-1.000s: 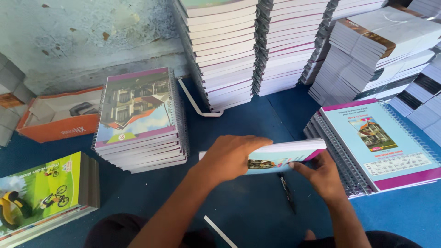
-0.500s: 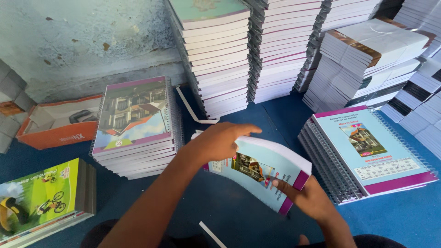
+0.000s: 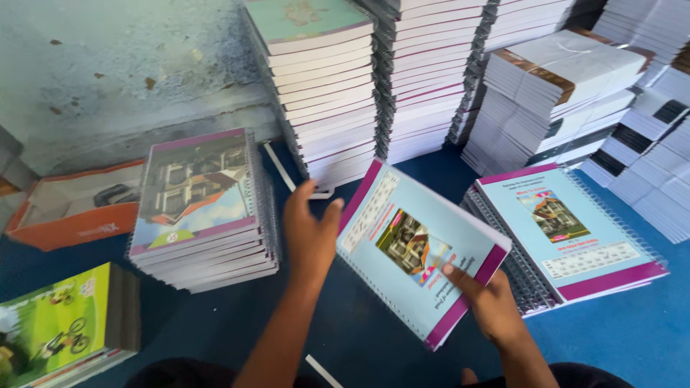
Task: The person sits on the floor and repeatedly picks up spiral-bound notebooks from a stack, writes on the back cover with a black marker, and places them onto a separate stack. The person handles the notebooks one at a time throughout the clip.
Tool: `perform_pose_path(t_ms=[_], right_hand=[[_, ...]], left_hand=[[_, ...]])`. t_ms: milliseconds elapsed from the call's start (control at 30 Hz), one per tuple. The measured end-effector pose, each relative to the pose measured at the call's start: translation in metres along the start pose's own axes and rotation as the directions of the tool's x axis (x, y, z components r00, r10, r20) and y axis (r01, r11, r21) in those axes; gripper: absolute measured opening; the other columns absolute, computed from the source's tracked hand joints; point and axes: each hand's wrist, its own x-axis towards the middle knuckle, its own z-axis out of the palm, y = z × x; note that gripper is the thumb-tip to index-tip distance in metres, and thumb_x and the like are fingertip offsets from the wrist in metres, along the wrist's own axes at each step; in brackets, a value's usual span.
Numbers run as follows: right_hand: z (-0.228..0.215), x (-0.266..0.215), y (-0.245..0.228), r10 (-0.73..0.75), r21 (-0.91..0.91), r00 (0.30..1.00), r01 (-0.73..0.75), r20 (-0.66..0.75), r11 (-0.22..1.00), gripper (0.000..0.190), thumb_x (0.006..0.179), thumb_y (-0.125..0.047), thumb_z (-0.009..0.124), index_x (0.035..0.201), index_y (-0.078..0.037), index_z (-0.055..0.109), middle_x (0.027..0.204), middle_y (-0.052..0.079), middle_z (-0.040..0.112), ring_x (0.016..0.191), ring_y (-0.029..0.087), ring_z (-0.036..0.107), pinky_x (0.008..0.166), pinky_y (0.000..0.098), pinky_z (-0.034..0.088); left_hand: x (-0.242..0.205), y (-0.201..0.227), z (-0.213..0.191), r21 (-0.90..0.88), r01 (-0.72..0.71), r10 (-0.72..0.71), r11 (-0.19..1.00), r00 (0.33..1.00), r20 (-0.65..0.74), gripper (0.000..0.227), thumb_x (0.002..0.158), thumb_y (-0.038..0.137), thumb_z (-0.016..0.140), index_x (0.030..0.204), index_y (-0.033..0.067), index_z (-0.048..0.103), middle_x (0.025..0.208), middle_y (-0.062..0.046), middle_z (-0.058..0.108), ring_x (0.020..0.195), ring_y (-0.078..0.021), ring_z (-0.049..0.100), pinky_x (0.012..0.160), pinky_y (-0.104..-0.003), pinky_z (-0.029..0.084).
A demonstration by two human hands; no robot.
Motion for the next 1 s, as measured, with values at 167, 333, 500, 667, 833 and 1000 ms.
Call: perform_pose_path(t_ms=[167,333,500,667,833,1000], right_hand=[[-0.009,0.004,-0.019,0.024,0.365,0.992,0.023,-0.123,0.931,0.052,0.084,-0.011,0.072,0.131,0.007,0.057,0.118,0.019,0.070,0.104,0.027,0.071,0.089,0.0421,0.059],[-0.033,0.003,-0.036,0.043,0.465,0.979,0.057,-0.201,0.883,0.055,0.086,-0.011,0.069,0.136,0.005,0.053,0.121,0.020,0.067,0.108,0.029,0.069,0.090,0.0435,0.058],[-0.073,0.007,-0.052,0.012,0.425,0.960,0.113,-0.280,0.898,0.052,0.090,-0.013,0.068,0.136,0.007,0.053,0.121,0.021,0.068,0.106,0.031,0.069,0.089,0.0447,0.058],[-0.126,0.020,-0.059,-0.029,0.403,0.942,0.170,-0.334,0.899,0.052,0.092,-0.013,0.066,0.137,0.008,0.051,0.122,0.020,0.069,0.110,0.030,0.070,0.095,0.0420,0.058],[-0.177,0.033,-0.050,-0.030,0.375,0.929,0.178,-0.368,0.910,0.051,0.094,-0.013,0.066,0.139,0.005,0.051,0.123,0.017,0.068,0.110,0.027,0.069,0.095,0.0423,0.057],[-0.206,0.048,-0.028,-0.008,0.373,0.901,0.188,-0.435,0.909,0.048,0.095,-0.013,0.068,0.136,0.005,0.053,0.120,0.017,0.068,0.107,0.027,0.070,0.094,0.0417,0.058]], left_hand=[[-0.046,-0.009,0.015,-0.425,0.657,-0.604,0.623,0.749,0.272,0.066,0.087,0.036,0.074,0.137,-0.0006,0.053,0.130,-0.019,0.059,0.122,-0.0315,0.060,0.104,-0.046,0.048],[-0.066,0.028,0.062,-0.546,0.819,-0.406,0.177,0.566,0.718,0.065,0.086,0.037,0.074,0.135,0.0007,0.054,0.124,-0.016,0.063,0.112,-0.0289,0.063,0.096,-0.048,0.054],[-0.058,0.070,0.117,-0.531,0.831,-0.366,0.166,0.551,0.750,0.058,0.078,0.018,0.077,0.131,0.0104,0.053,0.115,-0.007,0.066,0.104,-0.0224,0.065,0.087,-0.045,0.057],[-0.061,0.092,0.177,-0.492,0.864,-0.337,0.112,0.498,0.799,0.051,0.080,0.013,0.075,0.127,0.0099,0.058,0.109,-0.008,0.067,0.097,-0.0211,0.065,0.079,-0.042,0.057],[-0.069,0.096,0.237,-0.381,0.910,-0.356,0.164,0.415,0.838,0.043,0.081,0.013,0.077,0.122,0.0083,0.065,0.102,-0.006,0.066,0.088,-0.0181,0.062,0.074,-0.038,0.057],[-0.080,0.097,0.277,-0.329,0.918,-0.383,0.221,0.392,0.837,0.046,0.078,0.012,0.078,0.122,0.0048,0.068,0.098,-0.003,0.069,0.083,-0.0174,0.064,0.067,-0.035,0.052]])
